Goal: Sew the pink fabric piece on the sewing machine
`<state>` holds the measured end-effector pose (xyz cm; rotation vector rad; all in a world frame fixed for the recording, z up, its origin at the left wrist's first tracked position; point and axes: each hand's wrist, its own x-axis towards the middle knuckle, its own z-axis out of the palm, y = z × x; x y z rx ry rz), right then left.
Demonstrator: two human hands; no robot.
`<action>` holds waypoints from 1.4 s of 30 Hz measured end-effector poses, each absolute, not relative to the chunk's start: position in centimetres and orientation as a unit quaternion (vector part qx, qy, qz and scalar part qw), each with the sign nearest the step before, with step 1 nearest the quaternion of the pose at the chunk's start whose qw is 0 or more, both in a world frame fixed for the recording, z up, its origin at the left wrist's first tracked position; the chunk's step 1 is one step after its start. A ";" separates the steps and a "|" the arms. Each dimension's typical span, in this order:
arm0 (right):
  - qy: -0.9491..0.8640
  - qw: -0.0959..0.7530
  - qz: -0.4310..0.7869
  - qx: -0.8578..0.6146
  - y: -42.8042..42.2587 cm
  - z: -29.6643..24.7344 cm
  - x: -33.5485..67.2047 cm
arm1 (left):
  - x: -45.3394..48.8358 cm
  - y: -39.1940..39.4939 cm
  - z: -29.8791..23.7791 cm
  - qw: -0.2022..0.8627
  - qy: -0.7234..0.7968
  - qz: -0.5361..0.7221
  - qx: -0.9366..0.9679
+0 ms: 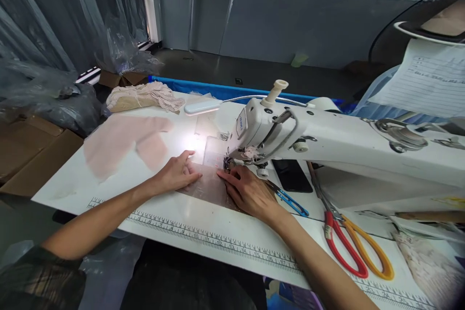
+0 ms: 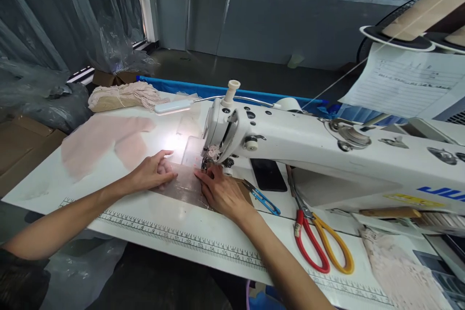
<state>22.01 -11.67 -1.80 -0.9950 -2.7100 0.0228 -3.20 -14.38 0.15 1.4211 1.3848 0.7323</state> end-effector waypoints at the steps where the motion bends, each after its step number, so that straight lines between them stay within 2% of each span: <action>1: -0.928 0.123 0.019 -0.350 -11.4 -1.8 22.1 | -3.3 -14.3 0.1 0.486 0.575 0.307 0.582; 9: -0.893 0.183 0.161 -0.378 -11.1 -2.3 24.1 | -4.2 -13.6 0.4 0.446 0.588 0.266 0.620; 17: -0.929 0.183 0.054 -0.318 -11.9 -3.1 23.1 | -5.0 -13.4 1.2 0.473 0.592 0.207 0.619; 25: -0.915 0.212 0.086 -0.333 -12.3 -3.2 23.2 | -4.5 -13.5 1.2 0.465 0.606 0.219 0.607; 32: -0.921 0.207 0.091 -0.316 -12.8 -3.1 22.9 | -5.2 -13.9 1.9 0.449 0.561 0.158 0.678; 38: -0.913 0.199 0.051 -0.352 -12.3 -3.1 22.2 | -4.0 -13.6 1.4 0.392 0.630 0.265 0.616; 42: -0.912 0.214 0.035 -0.349 -12.2 -3.4 22.2 | -4.1 -13.4 1.1 0.413 0.622 0.265 0.610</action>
